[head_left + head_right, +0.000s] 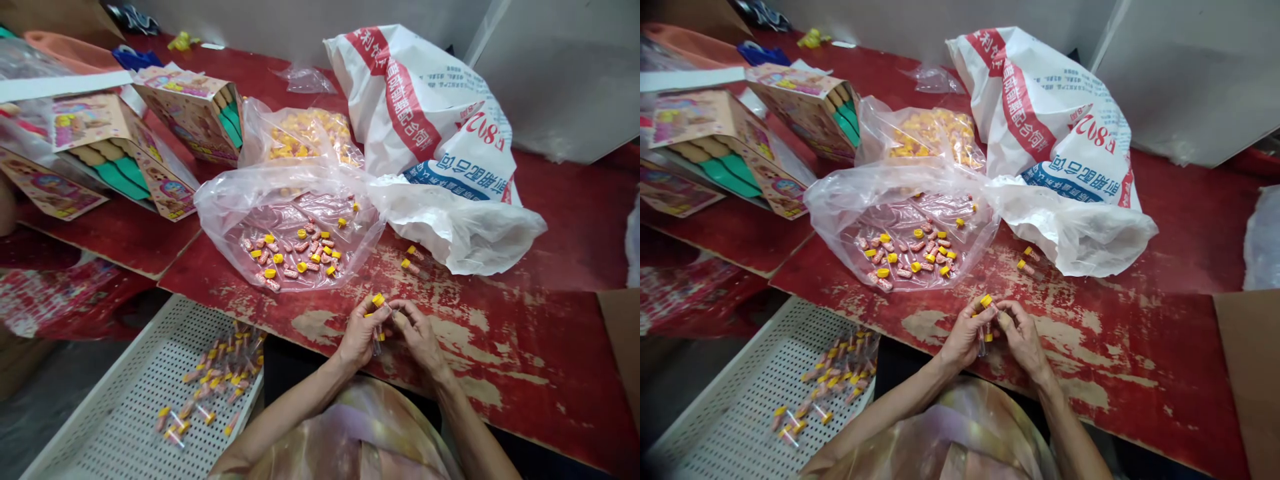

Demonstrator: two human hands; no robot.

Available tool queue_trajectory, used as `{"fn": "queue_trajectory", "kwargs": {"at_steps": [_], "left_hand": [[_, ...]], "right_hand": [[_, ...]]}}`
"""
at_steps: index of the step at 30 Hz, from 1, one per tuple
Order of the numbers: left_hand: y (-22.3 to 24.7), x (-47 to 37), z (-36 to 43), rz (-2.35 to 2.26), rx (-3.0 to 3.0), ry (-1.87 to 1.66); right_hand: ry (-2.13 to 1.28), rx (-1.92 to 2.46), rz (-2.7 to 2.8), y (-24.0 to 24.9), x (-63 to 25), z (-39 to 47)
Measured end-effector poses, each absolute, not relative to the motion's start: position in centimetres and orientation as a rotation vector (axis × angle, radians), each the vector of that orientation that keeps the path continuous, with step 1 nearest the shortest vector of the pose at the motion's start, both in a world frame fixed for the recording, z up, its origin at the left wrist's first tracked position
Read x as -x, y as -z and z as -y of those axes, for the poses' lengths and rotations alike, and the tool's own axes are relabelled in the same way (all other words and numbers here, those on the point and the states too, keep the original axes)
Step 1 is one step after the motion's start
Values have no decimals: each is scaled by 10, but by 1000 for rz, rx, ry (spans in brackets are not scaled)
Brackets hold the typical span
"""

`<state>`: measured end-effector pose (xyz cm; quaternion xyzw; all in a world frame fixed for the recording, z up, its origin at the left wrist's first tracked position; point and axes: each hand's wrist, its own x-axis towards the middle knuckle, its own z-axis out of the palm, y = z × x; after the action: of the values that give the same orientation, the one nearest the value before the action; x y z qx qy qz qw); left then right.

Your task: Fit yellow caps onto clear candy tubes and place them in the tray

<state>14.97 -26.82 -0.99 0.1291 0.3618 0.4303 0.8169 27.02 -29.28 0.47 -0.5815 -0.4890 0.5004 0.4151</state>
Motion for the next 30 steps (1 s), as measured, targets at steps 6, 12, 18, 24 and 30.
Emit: {"fn": "queue_trajectory", "kwargs": {"at_steps": [6, 12, 18, 24, 30], "left_hand": [[7, -144, 262, -728, -174, -939], [8, -135, 257, -597, -81, -835], [12, -134, 257, -557, -35, -877], [16, -137, 256, -474, -20, -832], [19, -141, 261, -471, -94, -898]], "right_hand": [[-407, 1612, 1721, 8, -298, 272], [329, 2112, 1977, 31, -328, 232], [336, 1899, 1840, 41, -333, 227], [483, 2181, 1874, 34, -336, 199], [332, 2280, 1902, 24, -334, 199]]}}
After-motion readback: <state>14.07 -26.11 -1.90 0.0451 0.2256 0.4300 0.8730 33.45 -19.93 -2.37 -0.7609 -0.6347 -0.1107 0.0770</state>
